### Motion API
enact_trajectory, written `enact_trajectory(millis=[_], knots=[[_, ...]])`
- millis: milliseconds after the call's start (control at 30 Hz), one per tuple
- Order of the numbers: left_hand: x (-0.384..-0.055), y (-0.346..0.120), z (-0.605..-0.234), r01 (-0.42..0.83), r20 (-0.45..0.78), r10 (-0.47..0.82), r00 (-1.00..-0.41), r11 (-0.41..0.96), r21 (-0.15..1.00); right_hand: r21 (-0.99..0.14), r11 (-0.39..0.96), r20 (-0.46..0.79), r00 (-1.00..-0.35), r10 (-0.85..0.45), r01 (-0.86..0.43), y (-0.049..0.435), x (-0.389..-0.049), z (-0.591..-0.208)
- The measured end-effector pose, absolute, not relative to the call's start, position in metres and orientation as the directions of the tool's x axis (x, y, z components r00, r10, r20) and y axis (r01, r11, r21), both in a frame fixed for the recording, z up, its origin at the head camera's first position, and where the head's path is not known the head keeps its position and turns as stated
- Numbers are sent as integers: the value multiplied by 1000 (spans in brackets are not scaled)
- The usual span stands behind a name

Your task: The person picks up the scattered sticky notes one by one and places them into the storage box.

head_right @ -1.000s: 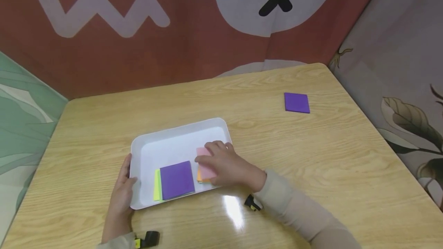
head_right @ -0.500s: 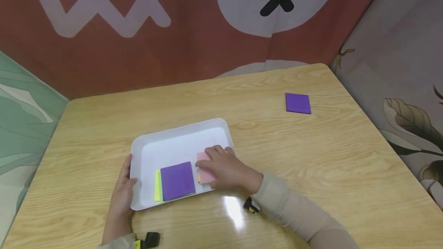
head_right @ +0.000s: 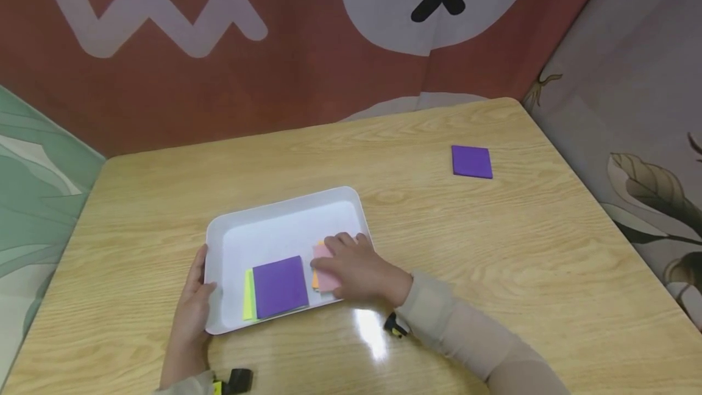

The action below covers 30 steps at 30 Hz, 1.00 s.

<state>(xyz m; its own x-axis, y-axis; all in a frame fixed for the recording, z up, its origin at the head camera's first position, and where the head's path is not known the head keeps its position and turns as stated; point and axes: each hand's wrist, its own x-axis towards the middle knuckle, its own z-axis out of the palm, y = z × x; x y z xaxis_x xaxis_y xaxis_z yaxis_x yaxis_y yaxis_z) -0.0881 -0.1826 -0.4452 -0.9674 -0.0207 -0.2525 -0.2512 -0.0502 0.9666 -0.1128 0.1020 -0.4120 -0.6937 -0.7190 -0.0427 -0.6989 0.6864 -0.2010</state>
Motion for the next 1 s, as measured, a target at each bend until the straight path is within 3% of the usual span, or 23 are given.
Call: enact_trajectory(millis=[367, 533, 733, 1000], knots=[[-90, -181, -443, -293, -295, -51, -954, -44, 955, -230, 691, -95, -691, -717, -686, 105, -115, -406], [-89, -182, -444, -278, -280, -49, -959, -42, 960, -288, 670, 3, -700, -714, -685, 112, -120, -399], [-89, -183, -444, -256, -258, -43, -965, -42, 966, -386, 647, 181, -742, -646, -658, 129, -125, -392], [-89, -182, -445, -277, -279, -42, -959, -47, 960, -413, 733, 164, -836, -524, -541, 149, -127, -387]])
